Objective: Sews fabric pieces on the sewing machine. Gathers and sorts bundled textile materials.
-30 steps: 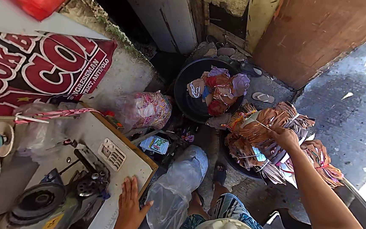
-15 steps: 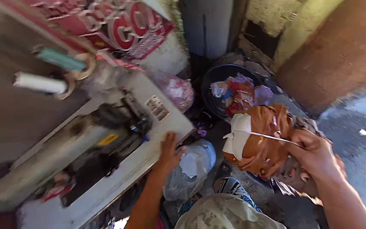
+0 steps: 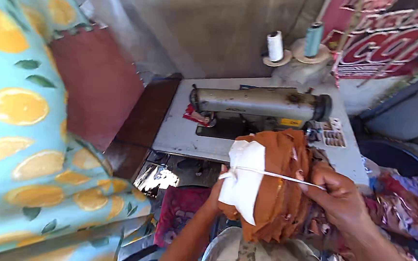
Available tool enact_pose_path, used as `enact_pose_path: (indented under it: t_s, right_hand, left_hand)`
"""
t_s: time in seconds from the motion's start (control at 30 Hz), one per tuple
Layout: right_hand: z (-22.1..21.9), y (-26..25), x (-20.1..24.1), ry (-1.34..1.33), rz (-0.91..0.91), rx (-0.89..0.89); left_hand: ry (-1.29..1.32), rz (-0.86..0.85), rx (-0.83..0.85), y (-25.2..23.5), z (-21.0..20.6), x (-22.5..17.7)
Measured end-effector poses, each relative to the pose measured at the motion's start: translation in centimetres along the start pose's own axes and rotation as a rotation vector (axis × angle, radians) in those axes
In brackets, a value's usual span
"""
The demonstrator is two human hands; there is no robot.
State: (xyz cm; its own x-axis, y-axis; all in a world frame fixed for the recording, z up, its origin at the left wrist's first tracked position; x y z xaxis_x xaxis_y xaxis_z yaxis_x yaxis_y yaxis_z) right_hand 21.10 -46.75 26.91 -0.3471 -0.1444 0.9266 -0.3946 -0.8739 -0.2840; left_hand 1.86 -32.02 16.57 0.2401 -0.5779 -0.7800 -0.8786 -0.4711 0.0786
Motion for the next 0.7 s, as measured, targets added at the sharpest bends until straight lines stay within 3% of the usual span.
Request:
enact_pose_path:
  t_s: [0.1,0.27,0.53,0.7]
  right_hand:
    - [-5.9,-4.4,-0.7,-0.013,0.012,0.174]
    - [-11.6,-8.4,-2.9,-0.094,0.044,0.359]
    - [-11.6,-11.3,-9.0,-0.363,-0.301,0.4]
    - [-12.0,-13.5,-7.3,-0.6,-0.377,0.449]
  left_hand:
    - [0.074,-0.134,-0.144,3.3,4.3,-2.9]
    - [0.127,-0.28,-0.326,7.4,6.6,-3.9]
    - [-0.246,-0.156,-0.551,5.1,5.7,-3.9]
    - [-0.301,-0.136,-0.573,4.5,5.4,-6.8]
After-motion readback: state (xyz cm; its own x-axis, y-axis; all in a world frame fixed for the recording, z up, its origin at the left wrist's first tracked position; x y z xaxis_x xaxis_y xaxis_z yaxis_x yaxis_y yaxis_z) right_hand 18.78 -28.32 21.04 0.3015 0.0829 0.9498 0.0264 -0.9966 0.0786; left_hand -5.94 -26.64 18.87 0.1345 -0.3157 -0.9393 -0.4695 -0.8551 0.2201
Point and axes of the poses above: each hand's wrist, its own y-axis away from the middle knuckle, its own z-axis out of the back of the hand, x = y × z, the point moved 7 cm from there along -y, towards the middle knuckle, and after that the axes turned 9 degrees about x, right-handed, at the moved point
